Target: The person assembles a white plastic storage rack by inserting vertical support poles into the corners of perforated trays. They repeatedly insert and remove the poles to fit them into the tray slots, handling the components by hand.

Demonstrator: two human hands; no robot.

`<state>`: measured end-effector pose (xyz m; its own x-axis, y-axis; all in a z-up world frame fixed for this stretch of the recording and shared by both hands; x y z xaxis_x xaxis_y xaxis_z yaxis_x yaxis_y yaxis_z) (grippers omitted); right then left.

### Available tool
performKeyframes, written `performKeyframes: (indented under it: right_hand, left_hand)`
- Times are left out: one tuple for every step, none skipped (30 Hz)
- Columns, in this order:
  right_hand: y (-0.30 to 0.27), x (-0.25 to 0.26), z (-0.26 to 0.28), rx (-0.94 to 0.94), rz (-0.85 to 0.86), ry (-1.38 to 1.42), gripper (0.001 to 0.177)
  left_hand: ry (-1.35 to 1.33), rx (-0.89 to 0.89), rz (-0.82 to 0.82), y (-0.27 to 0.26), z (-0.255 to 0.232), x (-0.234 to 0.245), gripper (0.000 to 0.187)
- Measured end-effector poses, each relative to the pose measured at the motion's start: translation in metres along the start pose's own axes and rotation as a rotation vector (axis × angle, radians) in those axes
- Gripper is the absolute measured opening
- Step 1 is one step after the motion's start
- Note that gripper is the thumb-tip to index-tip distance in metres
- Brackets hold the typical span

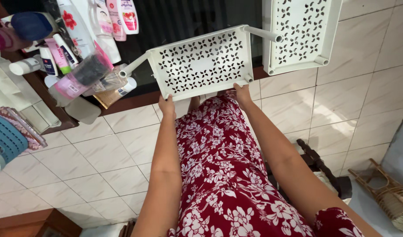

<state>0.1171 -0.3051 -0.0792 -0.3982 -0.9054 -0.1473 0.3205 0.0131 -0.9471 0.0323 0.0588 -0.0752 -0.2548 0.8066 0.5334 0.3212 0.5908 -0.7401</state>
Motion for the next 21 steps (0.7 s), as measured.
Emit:
performKeyframes:
  right_hand:
    - [0.000,0.003,0.001,-0.004,-0.003,-0.005,0.039]
    - [0.000,0.018,0.007,0.035,-0.128,0.047,0.042]
    - [-0.001,0.034,0.013,0.075,-0.253,0.100,0.047]
    - [-0.004,0.048,0.018,0.118,-0.375,0.154,0.054]
    - [-0.003,0.046,0.028,0.197,-0.313,0.062,0.053]
    - [-0.005,0.046,0.037,0.277,-0.253,-0.030,0.051]
    - [-0.007,0.044,0.047,0.357,-0.194,-0.121,0.051]
    - [-0.007,0.045,0.047,0.343,-0.171,-0.142,0.050]
    - [-0.006,0.044,0.048,0.329,-0.148,-0.164,0.050]
    - [-0.004,0.043,0.049,0.316,-0.123,-0.185,0.049]
    - [-0.003,0.043,0.050,0.301,-0.109,-0.210,0.051]
    - [-0.002,0.043,0.051,0.287,-0.097,-0.232,0.053]
    - [-0.002,0.044,0.052,0.273,-0.084,-0.254,0.055]
    - [-0.002,0.046,0.054,0.272,-0.081,-0.302,0.055]
    - [-0.003,0.049,0.058,0.271,-0.077,-0.350,0.056]
    - [-0.002,0.051,0.061,0.272,-0.071,-0.397,0.057]
    - [-0.005,0.055,0.067,0.310,-0.082,-0.417,0.056]
    - [-0.008,0.060,0.073,0.347,-0.095,-0.436,0.055]
    - [-0.011,0.065,0.080,0.385,-0.108,-0.456,0.054]
    - [-0.012,0.074,0.083,0.370,-0.139,-0.423,0.048]
    - [-0.014,0.084,0.086,0.355,-0.169,-0.390,0.043]
  left_hand:
    - [0.011,0.019,-0.007,0.000,0.002,-0.001,0.035]
    - [0.021,0.038,-0.016,0.001,0.003,0.000,0.036]
    - [0.030,0.057,-0.026,0.001,0.004,0.001,0.037]
    - [0.010,0.062,-0.045,0.002,0.004,0.003,0.039]
    - [-0.011,0.067,-0.064,0.002,0.003,0.004,0.042]
    - [-0.031,0.072,-0.081,0.001,0.002,0.004,0.044]
    - [0.005,0.080,-0.077,0.002,0.002,0.004,0.041]
    - [0.041,0.088,-0.071,0.002,0.003,0.004,0.040]
    - [0.077,0.096,-0.065,0.002,0.004,0.005,0.038]
    - [0.067,0.089,-0.058,0.001,0.004,0.005,0.039]
    - [0.058,0.082,-0.051,0.001,0.003,0.004,0.040]
    - [0.050,0.074,-0.042,0.000,0.002,0.004,0.041]
    - [0.031,0.071,-0.051,-0.001,0.001,0.005,0.046]
    - [0.012,0.067,-0.060,-0.002,-0.001,0.006,0.051]
    - [-0.006,0.063,-0.069,-0.004,-0.003,0.007,0.057]
    - [0.008,0.039,-0.103,-0.007,-0.007,0.009,0.064]
    - [0.022,0.015,-0.138,-0.012,-0.011,0.009,0.072]
    - [0.036,-0.010,-0.171,-0.016,-0.016,0.010,0.080]
    - [0.105,0.060,-0.202,-0.020,-0.013,0.011,0.084]
    - [0.175,0.131,-0.232,-0.027,-0.009,0.009,0.088]
    - [0.245,0.202,-0.263,-0.036,-0.005,0.007,0.091]
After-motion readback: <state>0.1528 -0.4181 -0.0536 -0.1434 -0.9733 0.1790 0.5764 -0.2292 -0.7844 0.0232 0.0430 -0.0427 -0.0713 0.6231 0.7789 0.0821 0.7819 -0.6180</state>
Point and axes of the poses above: each hand's wrist, its own y-axis towards the middle knuckle, its own x-axis out of the back of the hand, z = x × y, the point moved 10 cm from there along y, towards the middle knuckle, and after that the axes turned 14 degrees about y, right-handed, at the moved point
